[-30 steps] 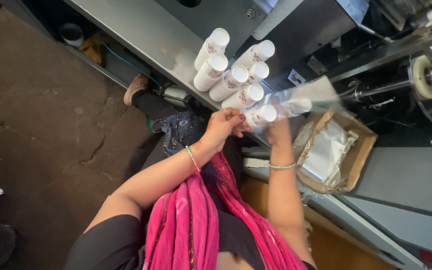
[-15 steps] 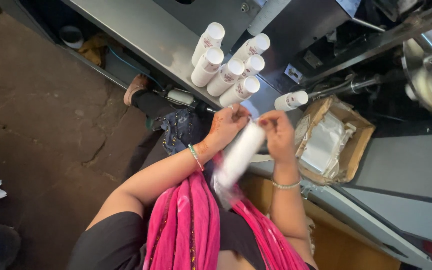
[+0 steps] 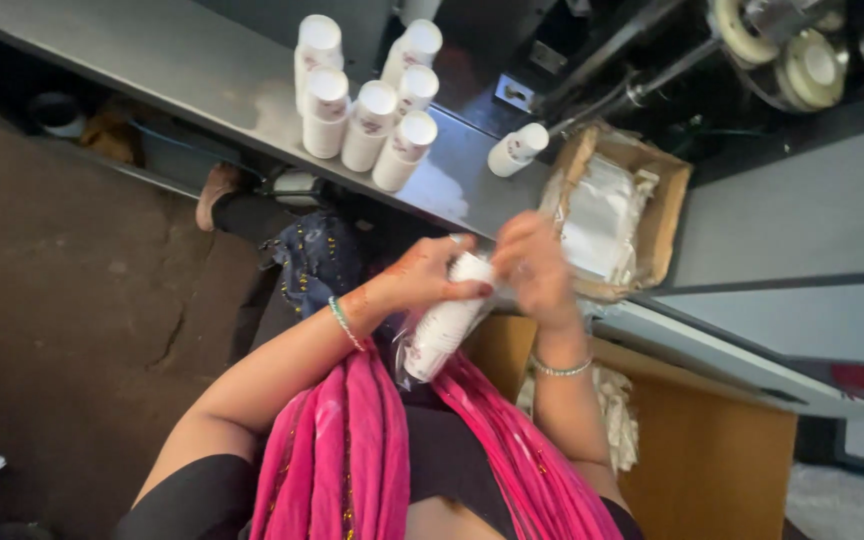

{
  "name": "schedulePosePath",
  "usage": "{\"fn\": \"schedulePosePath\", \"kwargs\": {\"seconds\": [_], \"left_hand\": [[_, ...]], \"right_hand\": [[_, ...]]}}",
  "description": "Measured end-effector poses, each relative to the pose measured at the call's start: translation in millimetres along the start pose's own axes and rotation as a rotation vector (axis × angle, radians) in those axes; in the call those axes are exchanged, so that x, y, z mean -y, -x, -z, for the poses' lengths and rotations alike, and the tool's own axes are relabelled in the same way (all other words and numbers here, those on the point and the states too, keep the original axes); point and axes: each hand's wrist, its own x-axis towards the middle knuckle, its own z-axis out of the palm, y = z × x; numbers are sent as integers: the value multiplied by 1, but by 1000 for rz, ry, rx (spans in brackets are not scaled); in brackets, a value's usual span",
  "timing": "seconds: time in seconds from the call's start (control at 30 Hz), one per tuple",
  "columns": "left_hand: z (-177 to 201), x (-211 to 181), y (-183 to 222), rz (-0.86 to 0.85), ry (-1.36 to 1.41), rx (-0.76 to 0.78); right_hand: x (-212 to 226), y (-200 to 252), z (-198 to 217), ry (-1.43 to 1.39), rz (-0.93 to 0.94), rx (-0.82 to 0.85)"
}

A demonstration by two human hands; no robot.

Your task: Placing stacks of manufactured paper cups into clear plastic sleeves for packaging.

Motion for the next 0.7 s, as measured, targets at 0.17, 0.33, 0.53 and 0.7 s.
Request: {"fn": "schedulePosePath", "kwargs": {"seconds": [0.17, 0.33, 0.53, 0.7], "left_hand": [[-19, 17, -6, -46, -136, 30], [-19, 36, -17, -254, -230, -58], [-1, 21, -23, -53, -236, -94], [-15, 30, -21, -169, -252, -86]], "right_hand": [[-35, 75, 8, -240, -83, 354], [-72, 175, 109, 455, -818, 497], [-75, 231, 187, 810, -1127, 202], [-70, 122, 129, 678, -796, 26]]}}
